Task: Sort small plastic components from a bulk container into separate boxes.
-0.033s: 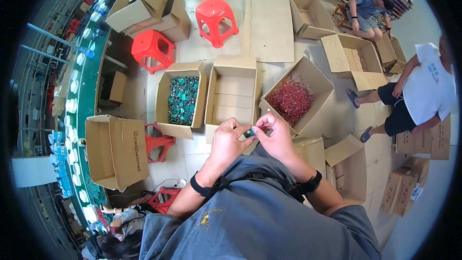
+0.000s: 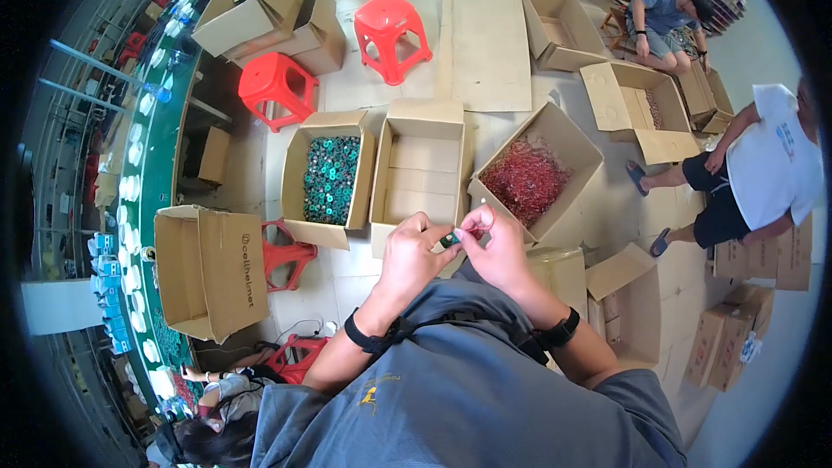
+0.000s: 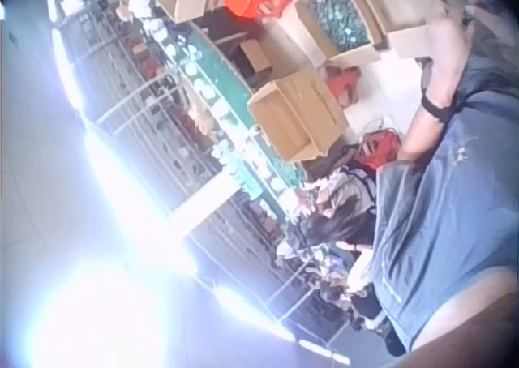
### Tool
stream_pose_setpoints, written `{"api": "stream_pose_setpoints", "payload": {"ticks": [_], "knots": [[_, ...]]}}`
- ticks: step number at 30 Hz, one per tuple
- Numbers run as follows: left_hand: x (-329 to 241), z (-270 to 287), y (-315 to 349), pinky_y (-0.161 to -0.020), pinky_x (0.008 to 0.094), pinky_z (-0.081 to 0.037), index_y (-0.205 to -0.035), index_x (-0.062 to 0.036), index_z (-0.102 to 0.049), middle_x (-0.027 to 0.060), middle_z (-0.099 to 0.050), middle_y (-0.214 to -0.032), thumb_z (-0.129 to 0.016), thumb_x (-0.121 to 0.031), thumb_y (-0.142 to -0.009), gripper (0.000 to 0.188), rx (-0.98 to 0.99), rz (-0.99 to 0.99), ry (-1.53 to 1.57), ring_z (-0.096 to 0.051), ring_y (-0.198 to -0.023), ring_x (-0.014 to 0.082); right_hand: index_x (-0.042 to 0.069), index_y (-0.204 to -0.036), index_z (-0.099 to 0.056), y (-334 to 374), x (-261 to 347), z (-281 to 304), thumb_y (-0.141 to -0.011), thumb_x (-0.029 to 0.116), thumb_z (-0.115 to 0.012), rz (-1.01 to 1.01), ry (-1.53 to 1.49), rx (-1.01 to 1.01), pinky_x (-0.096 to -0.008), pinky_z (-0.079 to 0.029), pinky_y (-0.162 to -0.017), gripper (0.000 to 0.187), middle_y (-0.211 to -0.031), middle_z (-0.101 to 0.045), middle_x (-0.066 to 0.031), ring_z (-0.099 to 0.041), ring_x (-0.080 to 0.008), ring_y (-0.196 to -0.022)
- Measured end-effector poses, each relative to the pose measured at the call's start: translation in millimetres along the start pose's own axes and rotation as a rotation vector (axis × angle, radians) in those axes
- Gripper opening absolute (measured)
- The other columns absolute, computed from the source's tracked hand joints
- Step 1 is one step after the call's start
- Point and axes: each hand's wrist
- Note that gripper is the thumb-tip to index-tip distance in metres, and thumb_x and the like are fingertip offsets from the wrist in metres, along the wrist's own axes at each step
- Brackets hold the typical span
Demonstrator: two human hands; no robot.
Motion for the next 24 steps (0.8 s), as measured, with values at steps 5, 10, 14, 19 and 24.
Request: {"api": "stream_pose_setpoints", "payload": {"ticks": [5,10,14,19,24], "knots": [[4.9,4.3,7.5,-0.063,0.0398,-0.054,-0.093,-0.0066,-0.077,0.0103,-0.059,-0.074,-0.085,-0.016,-0.068,0.028,-0.03,0.049,0.061,-0.062,-0.065,0.0279,0.002,-0.083,-0.056,0.5,-21.1,-9.3,-0.084,-0.005,-0.073,-0.093,-0.259,0.01,-0.0279,-0.053,-0.066,0.018,-0.083,-0.065,-0.0069,-0.066,-0.0131,-0.076],[20.9,11.6,17.4,-0.05,0.0304,-0.048,-0.09,-0.0064,-0.08,0.0051,-0.058,-0.065,-0.088,-0.015,-0.065,0.028,-0.069,0.018,0.047,-0.056,-0.05,0.0145,0.002,-0.079,-0.055,1.3,0.6,-22.2,-0.084,-0.004,-0.071,-0.066,-0.166,0.151,-0.0322,-0.052,-0.065,0.018,-0.078,-0.067,-0.0103,-0.066,-0.0184,-0.072],[25.2,17.6,15.5,-0.05,0.0289,-0.048,-0.089,-0.0053,-0.08,0.0056,-0.058,-0.065,-0.089,-0.015,-0.064,0.029,-0.02,0.023,0.04,-0.056,-0.049,0.0138,0.001,-0.077,-0.056,-1.7,5.0,-29.8,-0.082,-0.001,-0.073,-0.001,0.102,0.144,-0.035,-0.052,-0.065,0.017,-0.079,-0.066,-0.012,-0.066,-0.0232,-0.07],[27.9,26.3,13.5,-0.052,0.0302,-0.05,-0.09,-0.0044,-0.079,0.0071,-0.06,-0.068,-0.089,-0.013,-0.063,0.03,0.066,0.045,0.09,-0.058,-0.051,0.0148,0.001,-0.078,-0.058,-4.2,2.4,-27.3,-0.082,0.0,-0.073,-0.189,0.071,0.157,-0.0342,-0.052,-0.067,0.016,-0.082,-0.068,-0.0129,-0.068,-0.0241,-0.072],[25.2,32.6,9.8,-0.053,0.0322,-0.052,-0.091,-0.0052,-0.079,0.0083,-0.062,-0.07,-0.088,-0.014,-0.063,0.031,0.115,0.051,0.102,-0.061,-0.052,0.0173,0.001,-0.079,-0.061,-7.3,4.7,-24.8,-0.081,0.003,-0.075,-0.124,-0.01,0.27,-0.0345,-0.052,-0.066,0.014,-0.08,-0.069,-0.0127,-0.069,-0.0235,-0.072]]}}
Point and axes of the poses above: each hand's wrist, its own y-axis away from the middle knuckle, its own z-axis out of the back of the hand, x = y × z
